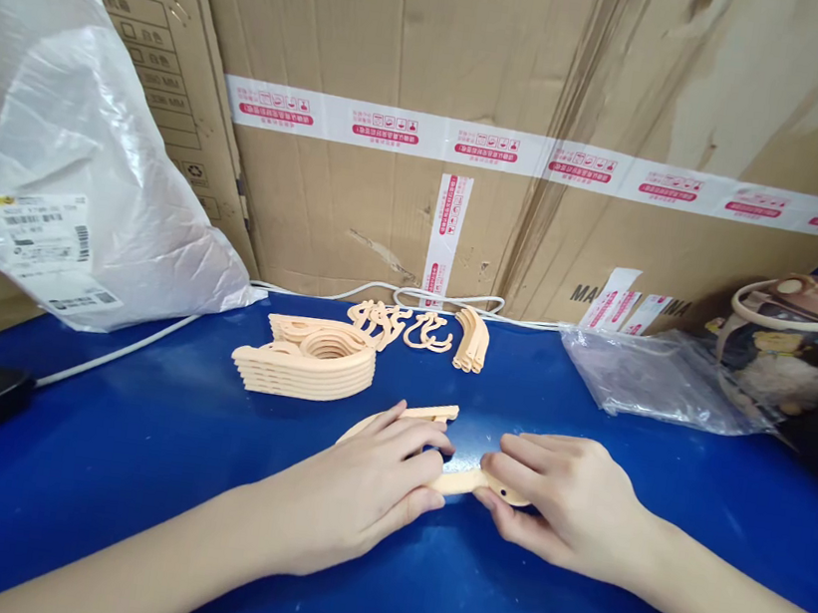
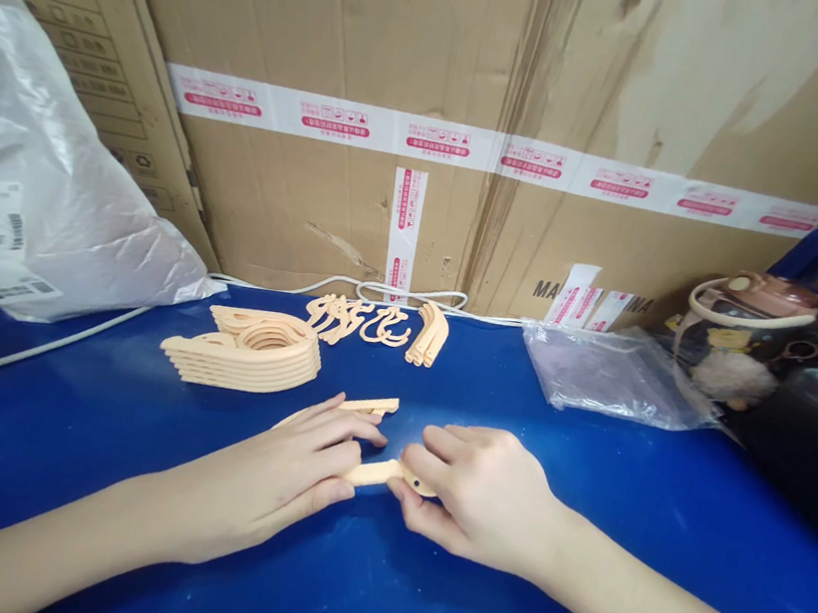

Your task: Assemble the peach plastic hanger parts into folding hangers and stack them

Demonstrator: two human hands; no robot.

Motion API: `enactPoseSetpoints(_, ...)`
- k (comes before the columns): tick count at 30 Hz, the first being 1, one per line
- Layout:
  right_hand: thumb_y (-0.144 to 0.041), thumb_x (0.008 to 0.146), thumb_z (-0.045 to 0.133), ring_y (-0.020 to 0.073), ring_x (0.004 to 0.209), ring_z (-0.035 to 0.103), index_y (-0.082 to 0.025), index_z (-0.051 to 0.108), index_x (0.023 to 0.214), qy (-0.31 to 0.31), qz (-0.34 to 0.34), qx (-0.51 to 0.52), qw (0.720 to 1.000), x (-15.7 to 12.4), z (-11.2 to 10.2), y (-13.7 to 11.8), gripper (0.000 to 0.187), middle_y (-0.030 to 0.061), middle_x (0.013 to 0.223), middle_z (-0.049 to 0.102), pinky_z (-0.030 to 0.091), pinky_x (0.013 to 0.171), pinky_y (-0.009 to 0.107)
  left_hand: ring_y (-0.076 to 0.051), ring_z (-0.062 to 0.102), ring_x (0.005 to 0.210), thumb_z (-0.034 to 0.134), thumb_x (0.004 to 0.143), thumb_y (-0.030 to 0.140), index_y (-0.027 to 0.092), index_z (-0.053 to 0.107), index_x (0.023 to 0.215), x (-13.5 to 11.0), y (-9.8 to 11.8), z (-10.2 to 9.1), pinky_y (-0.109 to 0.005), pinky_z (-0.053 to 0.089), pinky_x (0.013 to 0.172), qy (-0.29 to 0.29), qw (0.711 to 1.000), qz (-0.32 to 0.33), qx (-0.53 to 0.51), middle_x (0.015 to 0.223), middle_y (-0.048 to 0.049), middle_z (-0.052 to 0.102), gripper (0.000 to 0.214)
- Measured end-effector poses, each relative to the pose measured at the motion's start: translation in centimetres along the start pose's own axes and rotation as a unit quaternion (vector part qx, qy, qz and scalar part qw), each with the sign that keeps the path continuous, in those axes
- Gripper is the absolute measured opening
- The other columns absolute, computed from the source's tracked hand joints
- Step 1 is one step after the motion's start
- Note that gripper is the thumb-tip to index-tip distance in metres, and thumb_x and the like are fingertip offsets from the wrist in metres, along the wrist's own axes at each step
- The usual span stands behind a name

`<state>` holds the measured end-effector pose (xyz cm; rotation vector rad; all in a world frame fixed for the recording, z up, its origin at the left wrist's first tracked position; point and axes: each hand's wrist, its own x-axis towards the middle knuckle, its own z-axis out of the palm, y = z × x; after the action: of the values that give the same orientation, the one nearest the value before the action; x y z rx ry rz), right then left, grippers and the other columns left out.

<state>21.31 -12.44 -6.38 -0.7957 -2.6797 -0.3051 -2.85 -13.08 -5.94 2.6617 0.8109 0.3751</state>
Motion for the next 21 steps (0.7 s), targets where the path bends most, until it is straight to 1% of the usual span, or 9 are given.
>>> enactPoseSetpoints(4,-0.027,0.093,0.043,0.0107,0.05,0.04,-0.02,0.047,0.073,-0.062,0.029,0.082,0.994,0.2,-0.5,0.2,0.022,-0.004,0.062,0.047,0.027,0.051,0.025,-0.017,0.035,0.135,0.033,0.101,0.028,0.023,0.053,0.098,0.0,-0.1,-0.4,-0.046,0.014,0.118,-0.001,0.999,-0.02,-0.048,0.133,-0.0024,0.051,0.021)
enactPoseSetpoints(8,-0.02,0.084,0.052,0.0104,0.055,0.043,-0.02,0.048,0.079,-0.103,0.071,0.191,0.974,0.3,-1.3,0.5,0.006,-0.0045,0.066,0.051,0.031,0.054,0.023,-0.02,0.025,0.141,0.039,0.097,0.021,0.024,0.052,0.105,-0.2,-0.9,-0.3,-0.053,0.014,0.116,0.034,0.994,-0.084,-0.065,0.14,-0.0036,0.047,0.017)
enactPoseSetpoints(10,-0.014,0.077,0.056,0.0106,0.06,0.046,-0.02,0.049,0.076,-0.122,0.066,0.232,0.963,0.4,-1.7,0.6,0.009,-0.0042,0.069,0.052,0.033,0.057,0.022,-0.023,0.025,0.141,0.044,0.091,0.015,0.025,0.053,0.11,-0.2,-1.5,0.0,-0.055,0.017,0.114,0.042,0.993,-0.095,-0.062,0.143,-0.0045,0.044,0.023)
enactPoseSetpoints(12,-0.009,0.072,0.058,0.0107,0.065,0.049,-0.02,0.053,0.075,-0.145,0.054,0.267,0.951,0.5,-2.1,0.5,0.013,-0.0035,0.074,0.054,0.037,0.062,0.022,-0.023,0.028,0.14,0.046,0.086,0.01,0.026,0.053,0.114,-0.1,-2.0,0.3,-0.051,0.021,0.114,0.048,0.992,-0.088,-0.071,0.145,-0.0043,0.043,0.033)
enactPoseSetpoints(14,-0.006,0.07,0.062,0.0115,0.076,0.053,-0.02,0.06,0.078,-0.166,0.041,0.291,0.941,0.7,-2.5,0.4,0.016,-0.0017,0.085,0.057,0.042,0.075,0.024,-0.022,0.032,0.138,0.046,0.084,0.007,0.025,0.054,0.116,0.0,-2.3,0.5,-0.046,0.028,0.112,0.062,0.991,-0.08,-0.089,0.143,-0.0045,0.044,0.037)
enactPoseSetpoints(16,-0.008,0.071,0.065,0.0155,0.097,0.055,-0.023,0.067,0.085,-0.177,0.025,0.302,0.936,0.8,-3.0,0.3,0.02,0.0016,0.103,0.058,0.039,0.093,0.031,-0.021,0.036,0.136,0.047,0.085,0.008,0.024,0.054,0.116,0.0,-2.4,0.5,-0.042,0.033,0.11,0.076,0.988,-0.081,-0.104,0.141,-0.005,0.046,0.035)
enactPoseSetpoints(17,-0.01,0.074,0.066,0.0185,0.11,0.051,-0.026,0.069,0.089,-0.179,0.018,0.301,0.937,0.8,-3.2,0.3,0.021,0.0029,0.114,0.056,0.036,0.1,0.035,-0.021,0.037,0.135,0.048,0.087,0.011,0.024,0.054,0.116,0.0,-2.4,0.5,-0.041,0.033,0.11,0.08,0.987,-0.084,-0.107,0.14,-0.0052,0.047,0.033)
enactPoseSetpoints(19,-0.018,0.081,0.065,0.0231,0.128,0.038,-0.031,0.071,0.097,-0.179,0.016,0.288,0.94,0.8,-3.5,0.5,0.021,0.003,0.133,0.047,0.031,0.105,0.04,-0.021,0.037,0.135,0.05,0.09,0.017,0.024,0.054,0.117,0.0,-2.3,0.5,-0.04,0.034,0.11,0.084,0.987,-0.092,-0.106,0.138,-0.0053,0.048,0.029)
enactPoseSetpoints(21,-0.02,0.087,0.06,0.0233,0.132,0.034,-0.035,0.07,0.104,-0.182,0.03,0.277,0.943,0.7,-3.4,0.7,0.024,0.0014,0.141,0.041,0.031,0.106,0.041,-0.021,0.039,0.134,0.05,0.092,0.022,0.024,0.053,0.12,0.0,-2.2,0.5,-0.041,0.032,0.111,0.082,0.987,-0.099,-0.095,0.137,-0.005,0.05,0.028)
